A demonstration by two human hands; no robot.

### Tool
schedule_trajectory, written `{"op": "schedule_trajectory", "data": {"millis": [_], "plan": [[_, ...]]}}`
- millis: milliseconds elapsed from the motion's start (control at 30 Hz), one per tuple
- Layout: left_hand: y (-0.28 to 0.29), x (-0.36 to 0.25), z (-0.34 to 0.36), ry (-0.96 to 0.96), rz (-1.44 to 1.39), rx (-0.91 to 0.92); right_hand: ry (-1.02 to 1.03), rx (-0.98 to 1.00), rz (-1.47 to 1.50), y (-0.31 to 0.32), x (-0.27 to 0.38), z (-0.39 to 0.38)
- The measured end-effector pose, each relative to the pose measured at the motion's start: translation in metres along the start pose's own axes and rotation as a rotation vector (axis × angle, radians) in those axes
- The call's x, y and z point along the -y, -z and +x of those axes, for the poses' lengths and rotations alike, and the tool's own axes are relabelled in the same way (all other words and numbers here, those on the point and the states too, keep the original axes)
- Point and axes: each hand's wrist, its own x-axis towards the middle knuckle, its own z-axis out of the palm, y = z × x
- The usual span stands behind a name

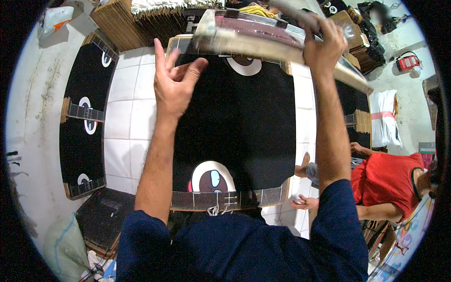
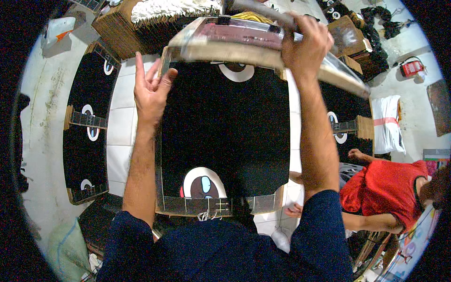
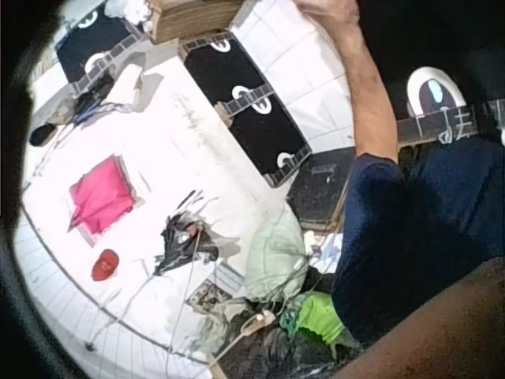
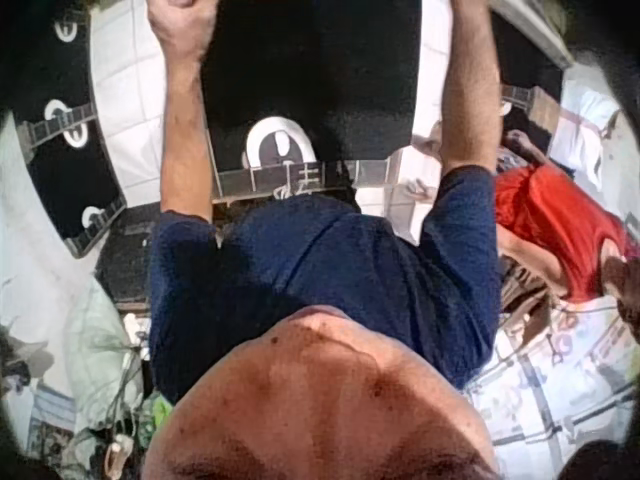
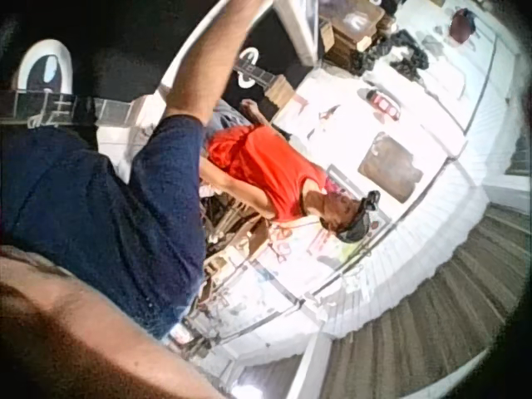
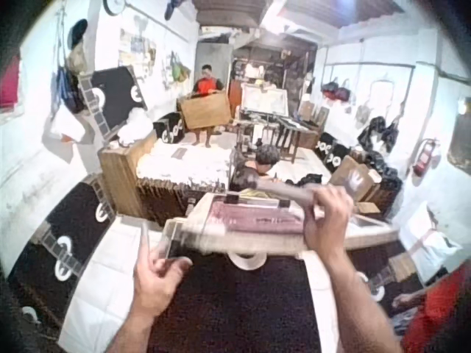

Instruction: The person screen prints a design onto a black skateboard deck. They repeatedly place a screen printing frame over the deck, pull a squeegee across the screen to transfer ink, and lift the frame to reveal the printed graphic.

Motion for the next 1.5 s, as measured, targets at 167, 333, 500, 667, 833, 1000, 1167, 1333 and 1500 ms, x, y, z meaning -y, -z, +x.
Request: {"op": "schedule_trajectory", "data": {"millis": [167, 333, 500, 667, 833, 1000, 1167, 1333, 1500], "plan": [[0.131, 0.120, -0.067, 0.397, 0.163, -0.090, -0.042, 0.010, -0.077, 0.002, 0.007, 0.081], [0.285, 0.258, -0.287, 1.003, 0.946, 0.030, -0.213, 0.151, 0.050, -0.004, 0.008, 0.112], [0.306, 0.263, -0.490, 1.294, 0.969, 0.284, -0.200, 0.111, -0.119, -0.031, -0.027, 0.131], [0.296, 0.267, -0.538, 1.241, 0.849, 0.160, -0.280, 0.260, -0.153, -0.045, -0.041, 0.133], [0.299, 0.280, -0.536, 1.046, 0.628, 0.030, -0.265, 0.263, -0.168, -0.044, -0.039, 0.135], [0.283, 0.275, -0.552, 0.693, 1.015, -0.184, -0.319, 0.260, -0.184, -0.046, -0.049, 0.139], [0.305, 0.252, -0.548, 0.859, 0.984, -0.163, -0.309, 0.297, -0.151, -0.044, -0.048, 0.140], [0.318, 0.218, -0.473, 0.739, 1.211, -0.193, -0.279, 0.285, -0.116, -0.047, -0.052, 0.144], [0.311, 0.199, -0.337, 0.229, 0.951, -0.348, -0.299, 0.324, -0.184, -0.053, -0.066, 0.149]]}}
